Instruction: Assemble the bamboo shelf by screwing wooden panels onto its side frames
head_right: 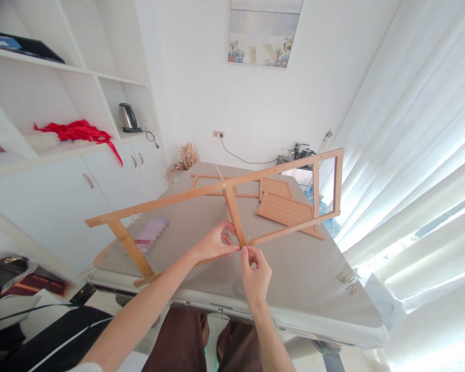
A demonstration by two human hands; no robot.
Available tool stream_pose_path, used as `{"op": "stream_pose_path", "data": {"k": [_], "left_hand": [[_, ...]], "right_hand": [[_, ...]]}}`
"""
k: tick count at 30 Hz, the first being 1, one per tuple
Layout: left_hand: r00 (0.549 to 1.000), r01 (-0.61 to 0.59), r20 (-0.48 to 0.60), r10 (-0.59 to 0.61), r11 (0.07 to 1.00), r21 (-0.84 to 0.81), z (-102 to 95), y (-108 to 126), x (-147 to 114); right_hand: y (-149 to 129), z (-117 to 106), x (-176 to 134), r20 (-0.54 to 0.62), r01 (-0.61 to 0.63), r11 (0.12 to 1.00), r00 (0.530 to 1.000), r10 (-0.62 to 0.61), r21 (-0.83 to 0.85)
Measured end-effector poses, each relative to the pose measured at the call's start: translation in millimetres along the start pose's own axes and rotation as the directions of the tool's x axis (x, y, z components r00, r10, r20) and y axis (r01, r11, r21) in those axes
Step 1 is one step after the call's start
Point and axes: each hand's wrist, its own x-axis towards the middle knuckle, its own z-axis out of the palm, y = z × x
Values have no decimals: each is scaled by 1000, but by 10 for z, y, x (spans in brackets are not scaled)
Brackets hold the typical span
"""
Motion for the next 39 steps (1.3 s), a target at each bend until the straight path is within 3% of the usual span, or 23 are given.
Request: {"op": "stream_pose_path", "data": {"k": [9,15,21,25,33,39], "left_hand": [[1000,-12,13,12,1000,4,-17,-22,20],[1000,-27,0,27,1000,-12,-13,-86,44],[999,-41,-12,41,999,-5,-18,-80,51],[999,-36,-12,36,999,-32,9,-67,69],[998,-45,-32,46,998,38,6,-77,88],[999,-40,9,40,999,4,-13,-104,97]], "right_hand": [[106,-28,-33,11,-3,996,1000,2,94],[272,-101,-102,84,-49,999,995,50,-15],[201,-79,-130,6,90,989,996,-90,-117],[181,-29,-139,18,12,999,1000,-11,-36],[83,6,-62,146,-11,986,989,-14,167],[43,-5,-39,75,45,999,996,-42,-30]]}}
